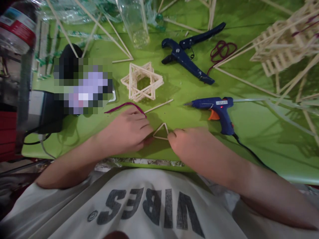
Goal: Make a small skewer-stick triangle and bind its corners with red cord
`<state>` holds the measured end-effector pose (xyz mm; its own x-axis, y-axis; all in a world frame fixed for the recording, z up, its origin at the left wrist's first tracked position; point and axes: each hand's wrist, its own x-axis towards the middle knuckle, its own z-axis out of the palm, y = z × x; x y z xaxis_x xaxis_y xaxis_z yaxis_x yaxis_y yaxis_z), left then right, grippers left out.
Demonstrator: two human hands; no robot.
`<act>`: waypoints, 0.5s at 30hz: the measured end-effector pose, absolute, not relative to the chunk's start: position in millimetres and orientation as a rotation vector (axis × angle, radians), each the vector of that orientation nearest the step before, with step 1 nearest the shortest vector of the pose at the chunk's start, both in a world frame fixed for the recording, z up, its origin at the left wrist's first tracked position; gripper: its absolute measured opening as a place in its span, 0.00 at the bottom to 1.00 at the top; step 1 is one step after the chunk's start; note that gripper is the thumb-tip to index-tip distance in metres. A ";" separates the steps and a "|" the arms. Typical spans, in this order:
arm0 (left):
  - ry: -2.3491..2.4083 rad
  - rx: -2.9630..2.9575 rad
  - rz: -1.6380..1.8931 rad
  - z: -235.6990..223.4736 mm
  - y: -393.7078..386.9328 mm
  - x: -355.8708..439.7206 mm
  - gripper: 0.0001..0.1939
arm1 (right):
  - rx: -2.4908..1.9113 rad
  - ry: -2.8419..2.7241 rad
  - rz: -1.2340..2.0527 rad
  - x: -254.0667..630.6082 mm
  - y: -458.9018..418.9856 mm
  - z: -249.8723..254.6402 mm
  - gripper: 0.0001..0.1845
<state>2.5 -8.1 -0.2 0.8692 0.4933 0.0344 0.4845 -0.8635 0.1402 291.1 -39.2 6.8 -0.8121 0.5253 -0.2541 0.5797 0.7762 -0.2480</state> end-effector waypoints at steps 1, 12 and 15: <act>0.761 2.906 0.092 -0.6 -8.3 2.5 0.10 | 0.876 2.795 -0.481 290.9 -39.0 7.0 0.10; 0.735 2.854 -0.018 3.9 -11.7 2.8 0.08 | 0.916 2.809 -0.467 290.4 -41.6 9.0 0.10; 0.735 2.876 0.023 1.2 -11.8 2.4 0.09 | 0.949 2.799 -0.480 289.3 -41.3 9.6 0.10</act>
